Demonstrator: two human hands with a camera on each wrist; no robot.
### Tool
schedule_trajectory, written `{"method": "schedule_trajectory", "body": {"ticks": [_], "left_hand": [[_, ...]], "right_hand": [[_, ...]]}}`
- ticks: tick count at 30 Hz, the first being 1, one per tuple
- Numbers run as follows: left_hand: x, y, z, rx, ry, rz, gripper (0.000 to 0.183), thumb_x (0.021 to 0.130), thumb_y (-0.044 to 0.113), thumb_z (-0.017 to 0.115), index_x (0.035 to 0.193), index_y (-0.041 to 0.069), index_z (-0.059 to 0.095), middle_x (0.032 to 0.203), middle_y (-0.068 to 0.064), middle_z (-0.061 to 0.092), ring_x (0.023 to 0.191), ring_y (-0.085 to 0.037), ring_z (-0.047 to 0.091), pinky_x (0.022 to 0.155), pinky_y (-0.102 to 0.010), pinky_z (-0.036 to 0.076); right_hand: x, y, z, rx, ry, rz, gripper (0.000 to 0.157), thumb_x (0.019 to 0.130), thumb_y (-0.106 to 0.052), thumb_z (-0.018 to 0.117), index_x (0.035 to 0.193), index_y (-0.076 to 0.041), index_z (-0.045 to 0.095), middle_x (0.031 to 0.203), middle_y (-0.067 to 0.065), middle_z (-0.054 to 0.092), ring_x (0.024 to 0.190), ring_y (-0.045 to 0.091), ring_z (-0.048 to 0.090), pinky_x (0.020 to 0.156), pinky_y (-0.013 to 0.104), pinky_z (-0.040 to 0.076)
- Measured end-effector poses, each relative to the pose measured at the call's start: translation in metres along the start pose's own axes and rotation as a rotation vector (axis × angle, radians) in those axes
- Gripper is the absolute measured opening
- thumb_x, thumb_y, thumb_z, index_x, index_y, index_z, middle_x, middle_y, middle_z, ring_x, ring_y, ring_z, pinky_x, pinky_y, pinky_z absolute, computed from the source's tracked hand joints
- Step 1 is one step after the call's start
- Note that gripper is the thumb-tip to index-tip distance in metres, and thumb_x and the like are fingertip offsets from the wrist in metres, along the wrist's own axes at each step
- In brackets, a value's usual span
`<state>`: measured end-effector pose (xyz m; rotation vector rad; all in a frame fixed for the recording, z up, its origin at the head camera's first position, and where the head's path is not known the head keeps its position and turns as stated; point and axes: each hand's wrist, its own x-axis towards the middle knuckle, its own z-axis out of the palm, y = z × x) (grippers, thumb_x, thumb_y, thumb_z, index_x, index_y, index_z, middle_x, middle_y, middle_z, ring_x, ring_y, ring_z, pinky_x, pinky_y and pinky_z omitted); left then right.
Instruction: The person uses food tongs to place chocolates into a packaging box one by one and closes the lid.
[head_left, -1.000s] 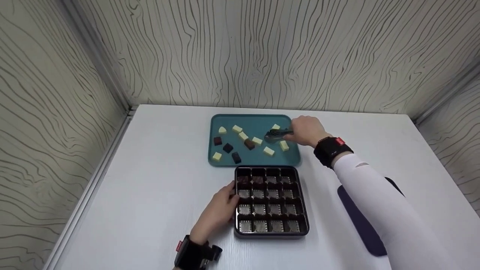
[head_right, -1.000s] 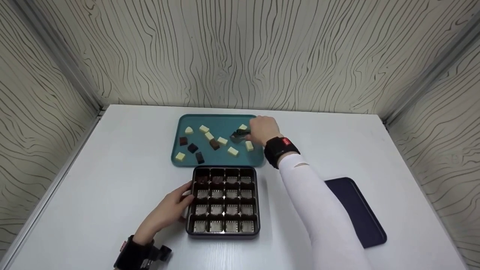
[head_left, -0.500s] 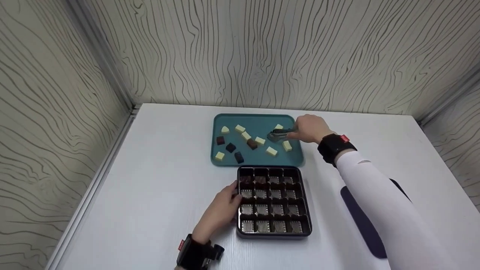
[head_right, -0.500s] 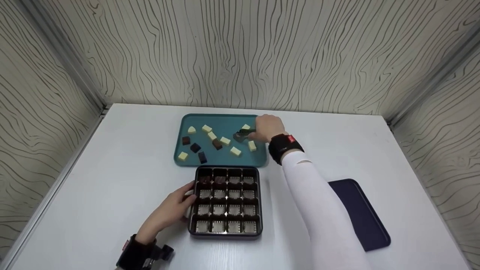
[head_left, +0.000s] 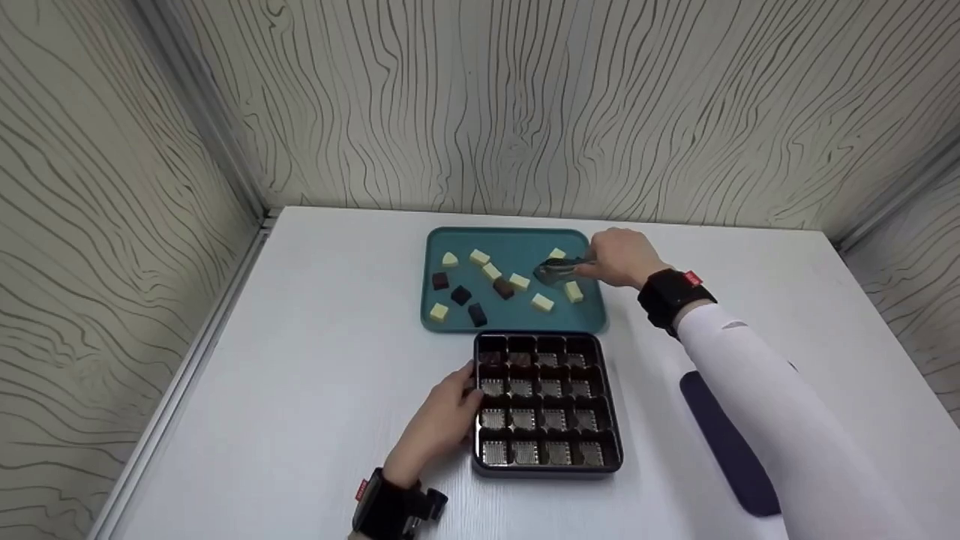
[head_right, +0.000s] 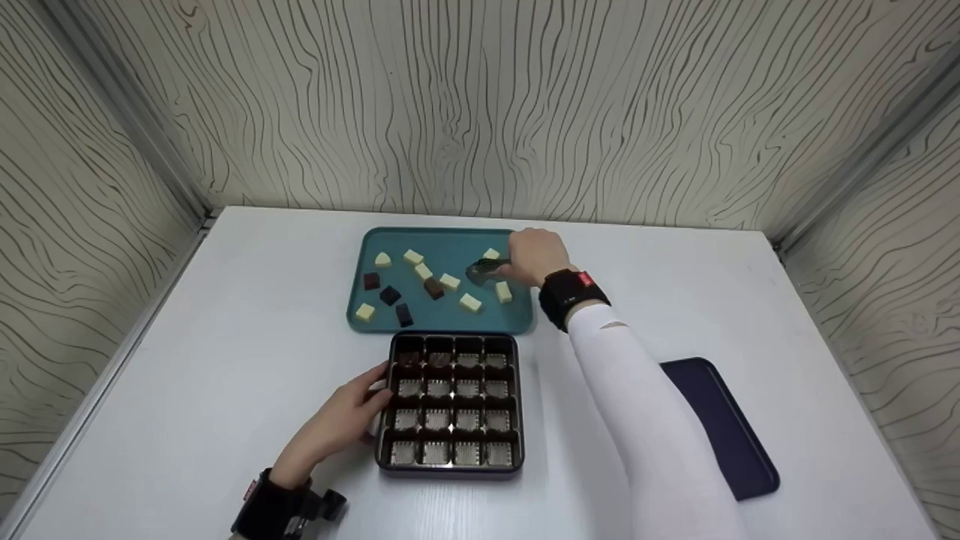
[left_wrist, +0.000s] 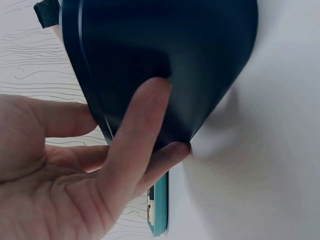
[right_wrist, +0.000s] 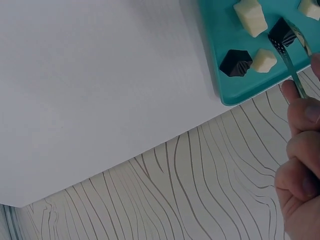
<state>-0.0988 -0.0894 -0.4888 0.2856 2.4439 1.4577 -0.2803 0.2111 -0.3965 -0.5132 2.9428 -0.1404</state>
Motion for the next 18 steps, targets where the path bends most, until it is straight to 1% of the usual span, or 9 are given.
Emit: {"method": "schedule_trajectory", "body": {"ticks": [4, 7, 10, 13, 18], "left_hand": [[0.0, 0.001, 0.001, 0.002, -0.002, 0.004, 0.058, 0.107, 0.014, 0.051, 0.156, -0.013, 0.037, 0.151, -0.039, 0.051, 0.144, -0.054, 0.049, 0.121, -0.065, 0.039], [0.0, 0.001, 0.001, 0.002, -0.001, 0.011, 0.058, 0.107, 0.014, 0.051, 0.156, -0.013, 0.037, 0.151, -0.039, 0.051, 0.144, -0.054, 0.049, 0.121, -0.065, 0.039], [-0.001, 0.001, 0.001, 0.015, 0.002, 0.015, 0.057, 0.107, 0.014, 0.05, 0.156, -0.013, 0.037, 0.151, -0.038, 0.052, 0.143, -0.053, 0.05, 0.121, -0.065, 0.04], [-0.002, 0.001, 0.001, 0.029, 0.007, 0.009, 0.057, 0.107, 0.014, 0.05, 0.156, -0.013, 0.038, 0.151, -0.038, 0.052, 0.143, -0.053, 0.05, 0.12, -0.065, 0.041], [-0.001, 0.001, 0.0, 0.03, 0.011, 0.001, 0.057, 0.107, 0.014, 0.051, 0.156, -0.013, 0.038, 0.151, -0.039, 0.051, 0.143, -0.053, 0.05, 0.12, -0.065, 0.042]], "right_hand": [[-0.013, 0.0, -0.011, -0.009, 0.024, -0.04, 0.039, 0.095, -0.033, 0.073, 0.066, -0.008, 0.069, 0.056, -0.007, 0.04, 0.054, 0.012, 0.037, 0.05, 0.025, 0.026], [-0.026, -0.002, -0.021, -0.027, 0.038, -0.092, 0.035, 0.096, -0.033, 0.073, 0.072, -0.008, 0.077, 0.058, -0.007, 0.044, 0.055, 0.012, 0.039, 0.051, 0.024, 0.027], [-0.042, -0.006, -0.031, -0.04, 0.048, -0.141, 0.03, 0.097, -0.034, 0.074, 0.083, -0.008, 0.083, 0.059, -0.008, 0.047, 0.055, 0.011, 0.04, 0.051, 0.024, 0.029], [-0.058, -0.01, -0.039, -0.062, 0.059, -0.183, 0.028, 0.097, -0.034, 0.074, 0.087, -0.01, 0.083, 0.057, -0.008, 0.046, 0.054, 0.01, 0.039, 0.052, 0.024, 0.029], [-0.082, -0.02, -0.046, -0.113, 0.048, -0.266, 0.029, 0.095, -0.034, 0.076, 0.075, -0.014, 0.074, 0.056, -0.01, 0.043, 0.053, 0.007, 0.037, 0.053, 0.024, 0.03]]}}
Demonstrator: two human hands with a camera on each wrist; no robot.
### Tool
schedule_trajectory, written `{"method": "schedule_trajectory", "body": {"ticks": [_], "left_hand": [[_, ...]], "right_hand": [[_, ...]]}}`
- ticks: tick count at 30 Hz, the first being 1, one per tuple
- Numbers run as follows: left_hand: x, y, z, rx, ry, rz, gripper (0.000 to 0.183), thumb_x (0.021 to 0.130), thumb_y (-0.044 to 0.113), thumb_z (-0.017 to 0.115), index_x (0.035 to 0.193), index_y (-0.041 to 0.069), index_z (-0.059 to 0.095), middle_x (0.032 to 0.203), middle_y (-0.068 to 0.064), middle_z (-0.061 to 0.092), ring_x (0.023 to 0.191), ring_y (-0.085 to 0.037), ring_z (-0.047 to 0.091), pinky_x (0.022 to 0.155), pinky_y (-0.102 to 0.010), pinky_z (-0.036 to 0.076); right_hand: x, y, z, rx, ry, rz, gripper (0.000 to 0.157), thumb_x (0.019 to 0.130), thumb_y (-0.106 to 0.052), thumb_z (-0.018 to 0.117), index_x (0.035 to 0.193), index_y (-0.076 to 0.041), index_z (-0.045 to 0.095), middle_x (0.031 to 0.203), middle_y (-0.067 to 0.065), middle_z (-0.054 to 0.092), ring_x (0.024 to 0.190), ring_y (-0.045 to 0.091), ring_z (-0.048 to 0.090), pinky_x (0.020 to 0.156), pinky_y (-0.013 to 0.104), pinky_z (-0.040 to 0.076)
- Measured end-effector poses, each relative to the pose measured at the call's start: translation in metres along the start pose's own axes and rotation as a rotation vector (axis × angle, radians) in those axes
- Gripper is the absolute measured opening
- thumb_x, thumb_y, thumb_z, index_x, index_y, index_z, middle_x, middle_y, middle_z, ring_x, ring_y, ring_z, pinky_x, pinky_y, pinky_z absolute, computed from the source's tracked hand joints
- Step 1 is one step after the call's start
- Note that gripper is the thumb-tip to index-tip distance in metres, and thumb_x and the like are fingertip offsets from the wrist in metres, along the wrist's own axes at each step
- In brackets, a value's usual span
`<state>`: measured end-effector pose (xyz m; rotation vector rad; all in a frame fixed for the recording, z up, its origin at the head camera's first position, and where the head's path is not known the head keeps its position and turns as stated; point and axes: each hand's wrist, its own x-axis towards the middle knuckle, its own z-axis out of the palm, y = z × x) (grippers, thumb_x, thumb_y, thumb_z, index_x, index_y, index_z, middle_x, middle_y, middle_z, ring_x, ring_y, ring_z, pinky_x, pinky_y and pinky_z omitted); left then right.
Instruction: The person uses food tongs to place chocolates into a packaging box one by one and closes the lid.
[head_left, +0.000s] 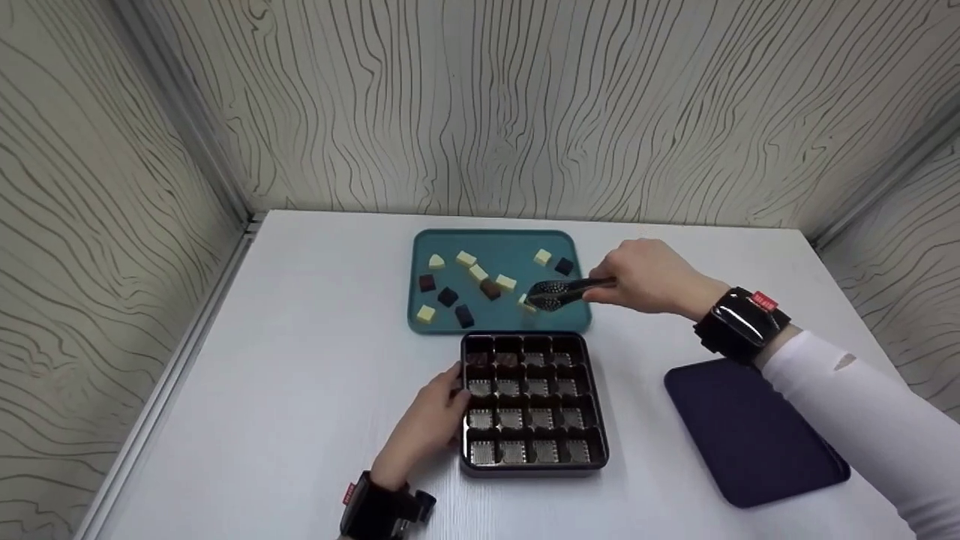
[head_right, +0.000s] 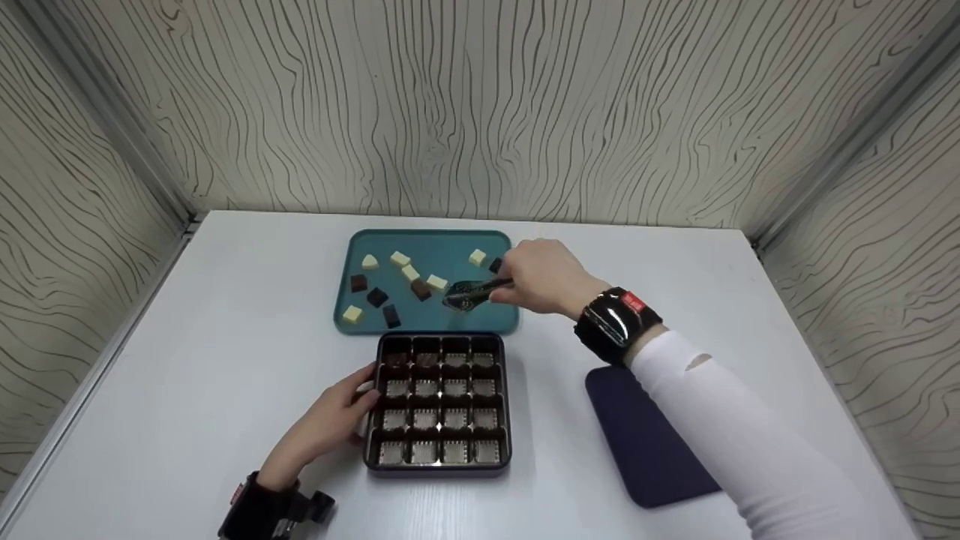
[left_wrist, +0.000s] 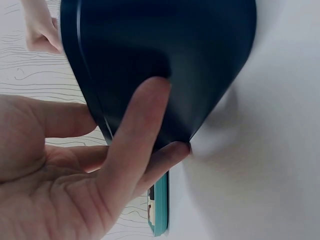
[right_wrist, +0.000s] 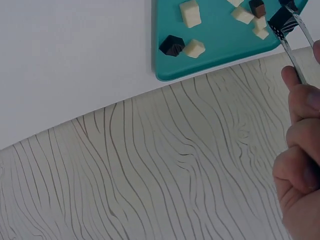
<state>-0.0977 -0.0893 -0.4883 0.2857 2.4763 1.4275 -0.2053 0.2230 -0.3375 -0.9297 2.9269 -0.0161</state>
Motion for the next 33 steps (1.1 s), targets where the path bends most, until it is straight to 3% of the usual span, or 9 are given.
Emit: {"method": "schedule_trajectory", "body": {"ticks": [6, 13, 24, 33], "left_hand": [[0.0, 0.0, -0.001, -0.015, -0.009, 0.0, 0.057, 0.107, 0.014, 0.05, 0.157, -0.012, 0.037, 0.152, -0.039, 0.05, 0.144, -0.053, 0.049, 0.12, -0.065, 0.041], [0.0, 0.0, -0.001, -0.031, -0.017, 0.008, 0.058, 0.107, 0.015, 0.05, 0.158, -0.011, 0.036, 0.151, -0.038, 0.052, 0.143, -0.053, 0.05, 0.12, -0.065, 0.042], [-0.002, 0.003, -0.002, -0.011, -0.003, 0.014, 0.057, 0.107, 0.014, 0.05, 0.156, -0.014, 0.037, 0.152, -0.04, 0.05, 0.144, -0.054, 0.049, 0.12, -0.065, 0.04], [-0.002, 0.002, -0.001, -0.015, -0.002, 0.008, 0.057, 0.107, 0.014, 0.05, 0.157, -0.011, 0.038, 0.15, -0.036, 0.054, 0.142, -0.052, 0.052, 0.12, -0.064, 0.042]], "right_hand": [[-0.017, -0.017, 0.001, -0.04, -0.046, -0.123, 0.03, 0.092, -0.035, 0.078, 0.069, -0.019, 0.068, 0.056, -0.011, 0.045, 0.052, 0.005, 0.036, 0.05, 0.023, 0.029], [-0.018, -0.028, 0.005, -0.103, -0.059, -0.182, 0.031, 0.091, -0.034, 0.08, 0.067, -0.018, 0.068, 0.057, -0.007, 0.059, 0.052, 0.007, 0.045, 0.051, 0.03, 0.041], [-0.007, -0.038, 0.005, -0.162, -0.074, -0.207, 0.046, 0.087, -0.035, 0.084, 0.057, -0.017, 0.054, 0.053, -0.008, 0.041, 0.05, 0.007, 0.035, 0.05, 0.023, 0.029], [0.007, -0.048, -0.002, -0.231, -0.115, -0.252, 0.055, 0.086, -0.038, 0.085, 0.058, -0.019, 0.041, 0.057, -0.011, 0.025, 0.054, 0.007, 0.024, 0.053, 0.024, 0.02]]}}
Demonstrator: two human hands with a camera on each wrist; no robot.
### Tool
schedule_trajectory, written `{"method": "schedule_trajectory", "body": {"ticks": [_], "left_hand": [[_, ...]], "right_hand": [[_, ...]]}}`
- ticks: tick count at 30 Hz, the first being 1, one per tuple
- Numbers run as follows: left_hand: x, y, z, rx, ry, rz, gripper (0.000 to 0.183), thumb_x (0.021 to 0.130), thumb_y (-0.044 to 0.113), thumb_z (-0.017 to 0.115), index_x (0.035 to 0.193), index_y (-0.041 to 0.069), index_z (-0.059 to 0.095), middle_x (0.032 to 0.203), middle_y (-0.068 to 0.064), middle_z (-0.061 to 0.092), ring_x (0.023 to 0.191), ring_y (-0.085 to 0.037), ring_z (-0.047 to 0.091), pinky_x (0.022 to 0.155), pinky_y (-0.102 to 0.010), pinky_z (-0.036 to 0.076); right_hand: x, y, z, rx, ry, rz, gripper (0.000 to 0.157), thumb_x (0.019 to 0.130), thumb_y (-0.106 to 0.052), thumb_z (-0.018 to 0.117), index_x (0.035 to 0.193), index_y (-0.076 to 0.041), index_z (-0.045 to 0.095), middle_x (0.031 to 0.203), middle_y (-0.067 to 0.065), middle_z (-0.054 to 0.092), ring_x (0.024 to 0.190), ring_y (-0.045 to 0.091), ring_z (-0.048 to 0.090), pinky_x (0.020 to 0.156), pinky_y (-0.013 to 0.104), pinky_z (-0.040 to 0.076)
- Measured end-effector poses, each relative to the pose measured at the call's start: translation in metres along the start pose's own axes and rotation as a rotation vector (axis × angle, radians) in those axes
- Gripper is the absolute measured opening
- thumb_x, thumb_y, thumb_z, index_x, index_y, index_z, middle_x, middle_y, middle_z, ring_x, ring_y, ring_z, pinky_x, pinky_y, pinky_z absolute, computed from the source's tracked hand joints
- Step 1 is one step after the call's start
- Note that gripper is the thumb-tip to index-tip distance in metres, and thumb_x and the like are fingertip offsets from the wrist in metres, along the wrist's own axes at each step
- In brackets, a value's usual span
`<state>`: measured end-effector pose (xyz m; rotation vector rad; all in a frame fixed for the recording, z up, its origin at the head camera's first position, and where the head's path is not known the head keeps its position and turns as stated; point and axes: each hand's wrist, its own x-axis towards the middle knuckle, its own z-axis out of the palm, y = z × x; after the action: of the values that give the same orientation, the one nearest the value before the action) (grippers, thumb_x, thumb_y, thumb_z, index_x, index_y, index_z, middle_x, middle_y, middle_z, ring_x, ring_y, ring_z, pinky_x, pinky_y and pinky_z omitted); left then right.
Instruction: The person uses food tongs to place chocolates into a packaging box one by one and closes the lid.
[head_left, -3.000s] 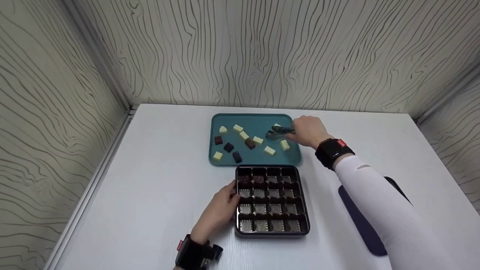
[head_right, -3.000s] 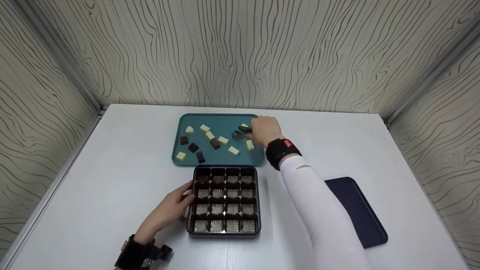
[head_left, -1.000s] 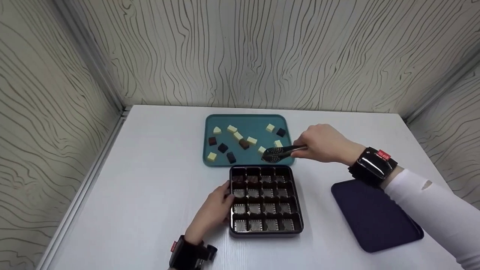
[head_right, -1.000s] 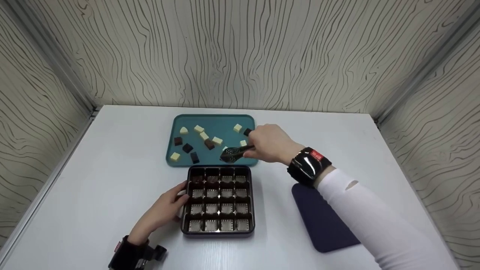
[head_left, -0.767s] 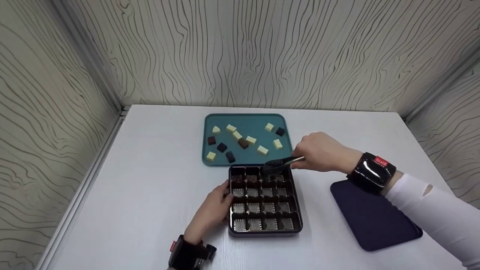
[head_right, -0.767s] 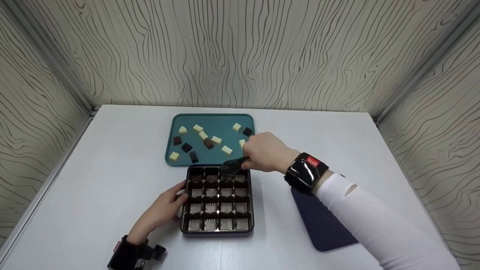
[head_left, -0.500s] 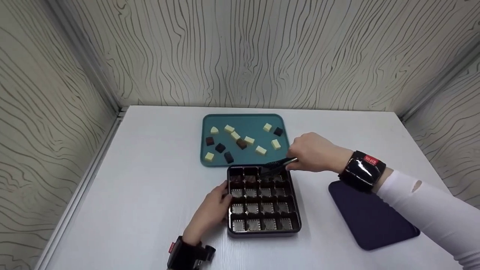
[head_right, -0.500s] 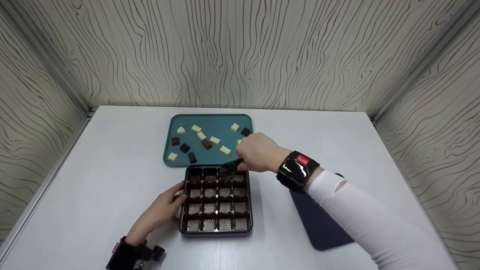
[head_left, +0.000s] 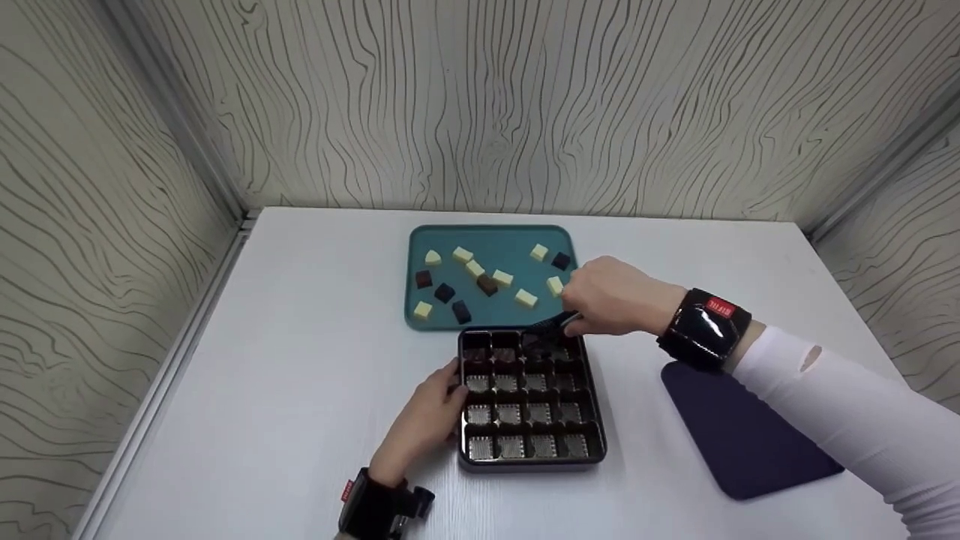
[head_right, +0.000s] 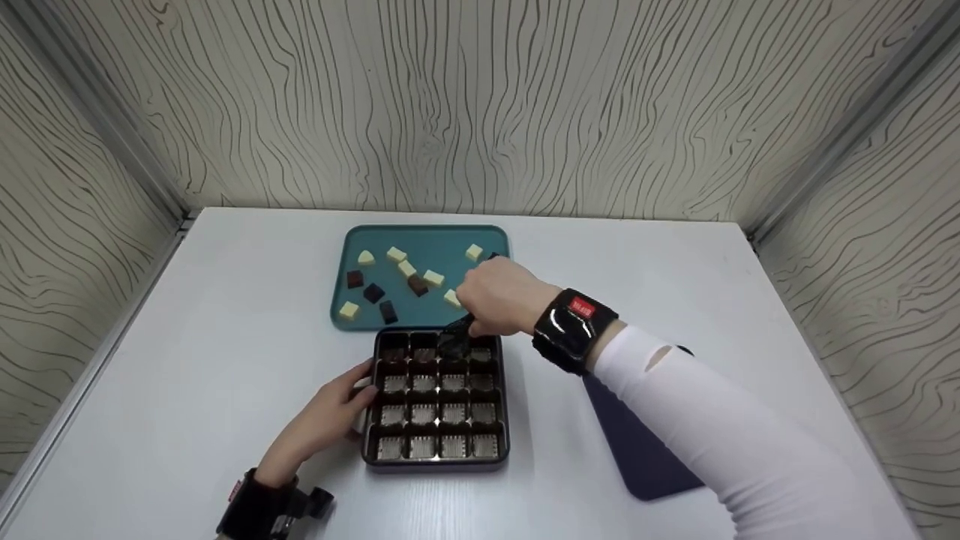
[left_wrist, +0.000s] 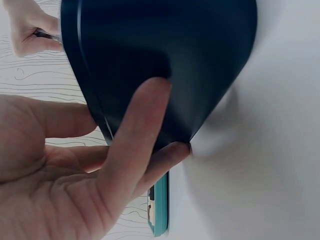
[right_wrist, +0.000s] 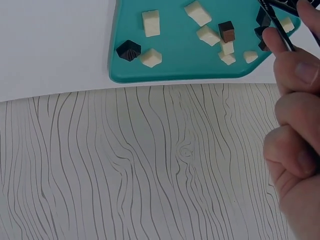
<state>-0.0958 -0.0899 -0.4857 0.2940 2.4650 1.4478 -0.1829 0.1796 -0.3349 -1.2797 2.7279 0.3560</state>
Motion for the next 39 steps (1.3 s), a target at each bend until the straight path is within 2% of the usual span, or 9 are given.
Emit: {"method": "schedule_trajectory", "body": {"ticks": [8, 14, 19, 22, 27, 33, 39], "left_hand": [[0.001, 0.0, 0.001, -0.003, 0.002, 0.001, 0.056, 0.107, 0.014, 0.05, 0.157, -0.01, 0.038, 0.15, -0.036, 0.054, 0.142, -0.052, 0.052, 0.12, -0.064, 0.042], [0.001, 0.001, 0.002, -0.004, -0.002, 0.0, 0.057, 0.107, 0.013, 0.049, 0.156, -0.012, 0.037, 0.151, -0.038, 0.051, 0.143, -0.053, 0.051, 0.12, -0.065, 0.041], [0.002, 0.001, 0.002, 0.001, -0.003, 0.006, 0.057, 0.107, 0.013, 0.05, 0.156, -0.014, 0.037, 0.151, -0.038, 0.051, 0.143, -0.053, 0.05, 0.121, -0.065, 0.04], [0.002, 0.001, 0.002, 0.004, -0.005, 0.01, 0.057, 0.108, 0.013, 0.05, 0.155, -0.015, 0.037, 0.151, -0.039, 0.05, 0.144, -0.054, 0.048, 0.121, -0.065, 0.04], [0.002, -0.001, 0.001, 0.005, -0.005, 0.011, 0.057, 0.107, 0.013, 0.051, 0.155, -0.015, 0.037, 0.151, -0.039, 0.051, 0.144, -0.054, 0.049, 0.121, -0.065, 0.04], [0.001, -0.002, 0.001, -0.001, -0.005, 0.011, 0.057, 0.107, 0.013, 0.05, 0.155, -0.014, 0.037, 0.15, -0.039, 0.051, 0.143, -0.053, 0.05, 0.121, -0.065, 0.04], [0.001, -0.002, 0.0, -0.008, -0.004, 0.008, 0.057, 0.107, 0.012, 0.05, 0.156, -0.013, 0.037, 0.149, -0.038, 0.053, 0.141, -0.053, 0.052, 0.119, -0.065, 0.042]], "right_hand": [[0.012, -0.005, -0.003, -0.097, -0.059, -0.031, 0.065, 0.084, -0.039, 0.087, 0.057, -0.02, 0.031, 0.059, -0.009, 0.024, 0.053, 0.008, 0.025, 0.052, 0.025, 0.025], [0.024, -0.013, 0.0, -0.135, -0.13, -0.037, 0.06, 0.087, -0.038, 0.085, 0.059, -0.018, 0.036, 0.059, -0.008, 0.029, 0.054, 0.009, 0.027, 0.052, 0.024, 0.024], [0.032, -0.019, 0.004, -0.205, -0.128, -0.07, 0.056, 0.085, -0.037, 0.087, 0.058, -0.016, 0.042, 0.056, -0.007, 0.037, 0.052, 0.009, 0.031, 0.051, 0.023, 0.024], [0.035, -0.02, 0.006, -0.225, -0.121, -0.081, 0.058, 0.084, -0.036, 0.088, 0.058, -0.016, 0.04, 0.056, -0.007, 0.037, 0.053, 0.009, 0.028, 0.051, 0.023, 0.021], [0.038, -0.022, 0.006, -0.231, -0.128, -0.074, 0.059, 0.083, -0.037, 0.088, 0.059, -0.016, 0.038, 0.057, -0.007, 0.033, 0.054, 0.01, 0.026, 0.051, 0.024, 0.021], [0.038, -0.025, 0.006, -0.242, -0.128, -0.068, 0.057, 0.083, -0.037, 0.088, 0.059, -0.015, 0.041, 0.057, -0.007, 0.036, 0.054, 0.01, 0.028, 0.05, 0.025, 0.025], [0.032, -0.023, 0.004, -0.237, -0.128, -0.055, 0.058, 0.084, -0.04, 0.087, 0.06, -0.015, 0.041, 0.056, -0.007, 0.034, 0.053, 0.009, 0.029, 0.05, 0.024, 0.024]]}}
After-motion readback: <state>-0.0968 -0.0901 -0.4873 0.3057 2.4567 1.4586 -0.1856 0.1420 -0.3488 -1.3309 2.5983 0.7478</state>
